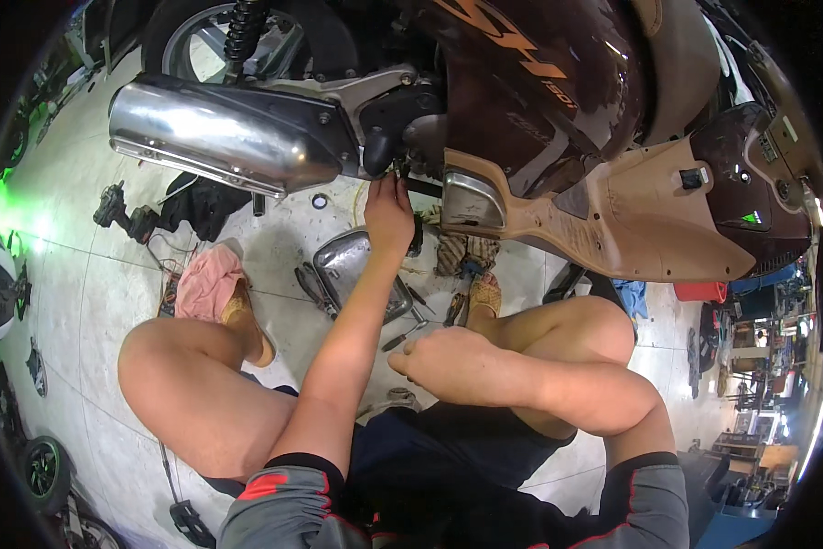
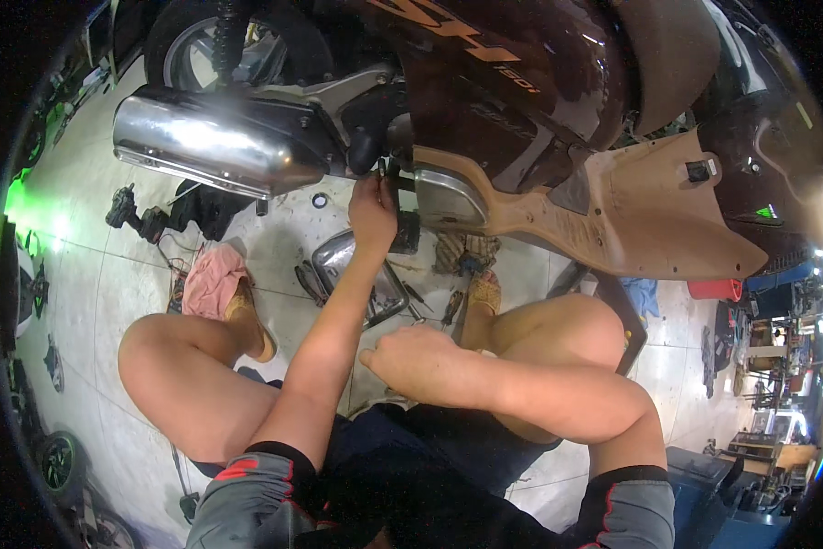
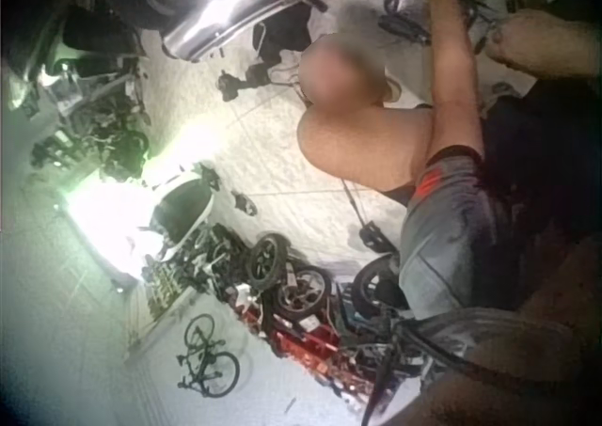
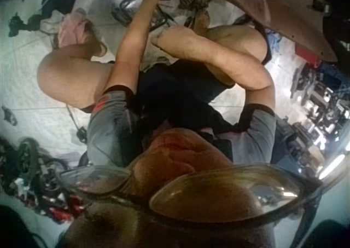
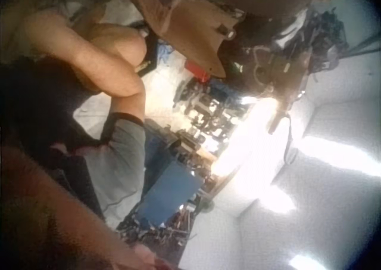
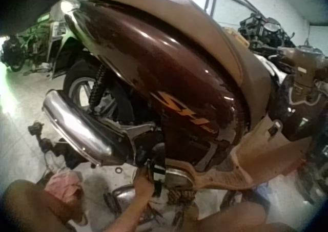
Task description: Disassembling and adjusting components near the exhaust and engine of a motorcycle.
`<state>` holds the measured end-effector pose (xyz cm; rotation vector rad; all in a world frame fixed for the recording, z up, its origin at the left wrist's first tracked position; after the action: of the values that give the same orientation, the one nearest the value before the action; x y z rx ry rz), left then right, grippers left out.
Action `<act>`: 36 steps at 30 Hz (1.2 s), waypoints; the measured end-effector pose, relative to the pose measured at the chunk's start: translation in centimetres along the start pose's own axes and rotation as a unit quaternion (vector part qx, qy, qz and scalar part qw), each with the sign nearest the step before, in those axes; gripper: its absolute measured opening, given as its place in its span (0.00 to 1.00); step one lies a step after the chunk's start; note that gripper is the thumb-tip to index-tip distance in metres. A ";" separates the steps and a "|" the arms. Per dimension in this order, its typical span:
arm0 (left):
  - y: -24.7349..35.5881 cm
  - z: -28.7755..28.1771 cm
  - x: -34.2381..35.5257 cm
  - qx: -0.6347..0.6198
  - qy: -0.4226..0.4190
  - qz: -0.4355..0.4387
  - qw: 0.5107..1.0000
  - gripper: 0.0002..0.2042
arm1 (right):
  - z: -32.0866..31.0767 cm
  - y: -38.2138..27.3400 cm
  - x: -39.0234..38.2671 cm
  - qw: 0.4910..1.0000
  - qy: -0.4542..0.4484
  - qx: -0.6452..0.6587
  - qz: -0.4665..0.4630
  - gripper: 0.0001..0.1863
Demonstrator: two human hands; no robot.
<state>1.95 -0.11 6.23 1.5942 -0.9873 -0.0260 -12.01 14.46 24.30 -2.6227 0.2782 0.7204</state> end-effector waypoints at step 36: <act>-1.6 0.6 0.4 -0.052 0.070 -0.076 0.993 0.07 | -1.5 0.3 1.4 0.999 -0.023 0.026 0.006 0.20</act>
<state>2.83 -0.87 4.91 1.5500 -0.7431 -0.0673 -10.28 13.43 24.64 -2.5537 0.2964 0.7652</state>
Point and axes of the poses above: each hand's wrist, its own x-axis towards the middle knuckle, its own z-axis out of the palm, y = z × x, the point moved 2 cm from there along x, towards the middle knuckle
